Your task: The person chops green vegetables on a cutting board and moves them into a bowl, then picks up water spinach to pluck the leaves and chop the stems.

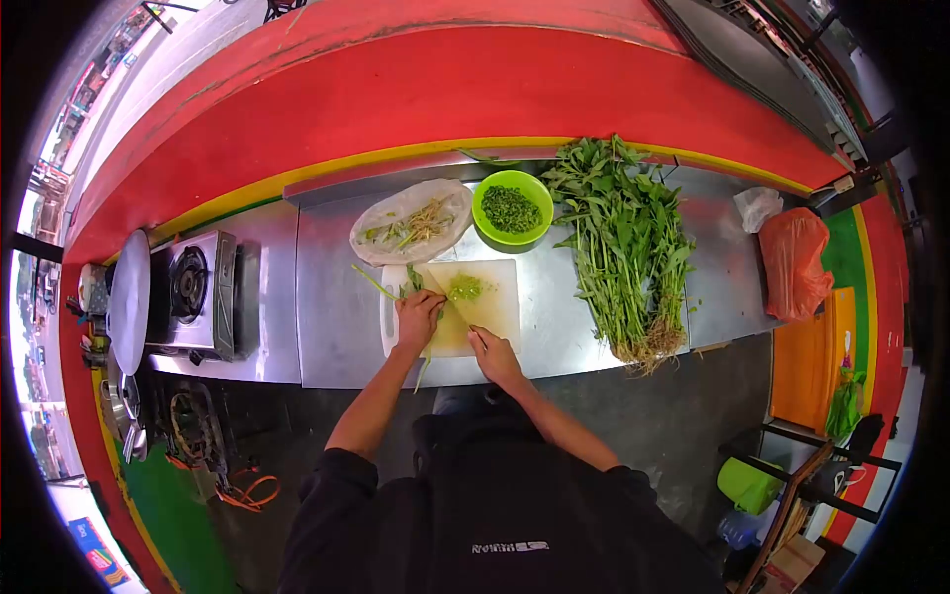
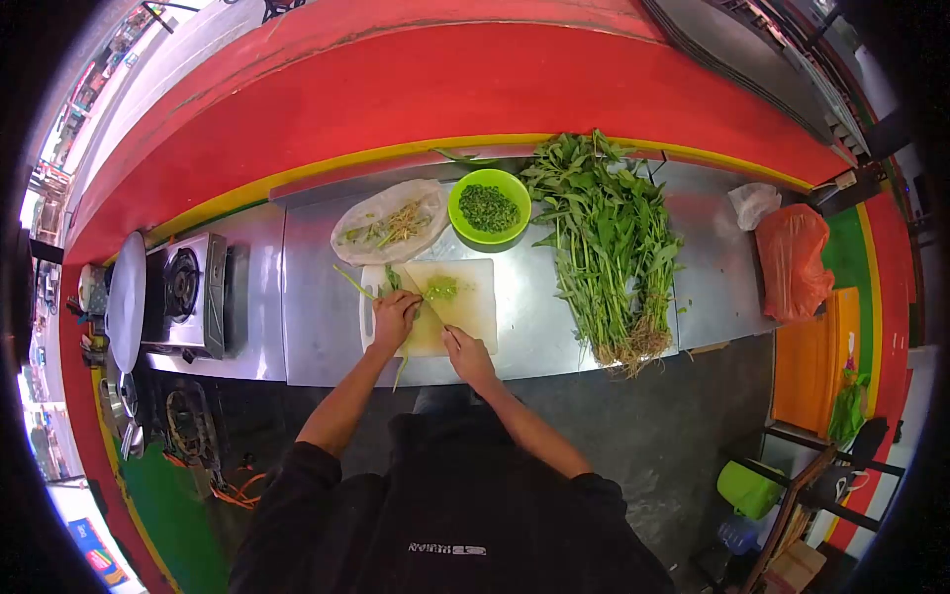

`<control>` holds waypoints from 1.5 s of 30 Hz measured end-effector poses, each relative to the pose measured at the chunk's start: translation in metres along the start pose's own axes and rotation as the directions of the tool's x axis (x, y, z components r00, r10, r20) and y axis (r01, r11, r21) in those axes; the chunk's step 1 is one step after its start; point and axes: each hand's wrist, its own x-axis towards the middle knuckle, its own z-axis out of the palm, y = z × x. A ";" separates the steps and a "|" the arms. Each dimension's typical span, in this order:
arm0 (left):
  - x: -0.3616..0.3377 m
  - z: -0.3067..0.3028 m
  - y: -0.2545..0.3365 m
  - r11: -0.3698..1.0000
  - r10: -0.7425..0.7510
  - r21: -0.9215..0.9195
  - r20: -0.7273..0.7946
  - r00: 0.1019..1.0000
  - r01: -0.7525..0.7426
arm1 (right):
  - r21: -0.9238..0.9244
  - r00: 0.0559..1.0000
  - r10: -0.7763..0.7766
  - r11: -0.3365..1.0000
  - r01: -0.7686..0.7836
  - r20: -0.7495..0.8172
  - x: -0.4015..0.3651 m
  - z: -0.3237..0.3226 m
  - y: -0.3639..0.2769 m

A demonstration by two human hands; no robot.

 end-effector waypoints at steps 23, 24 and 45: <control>0.006 0.018 0.004 1.000 0.015 -0.024 -0.090 0.996 -0.017 | 0.125 0.973 0.231 0.966 -0.227 -0.016 -0.037 -0.012 0.015; 0.007 0.020 0.002 1.000 0.030 -0.004 -0.090 0.995 -0.030 | 0.111 0.977 0.211 0.972 -0.207 -0.020 -0.038 -0.010 0.015; 0.009 0.011 -0.007 0.997 0.077 -0.021 0.003 0.997 -0.077 | -0.027 0.995 0.069 0.997 -0.068 0.067 -0.032 -0.041 0.034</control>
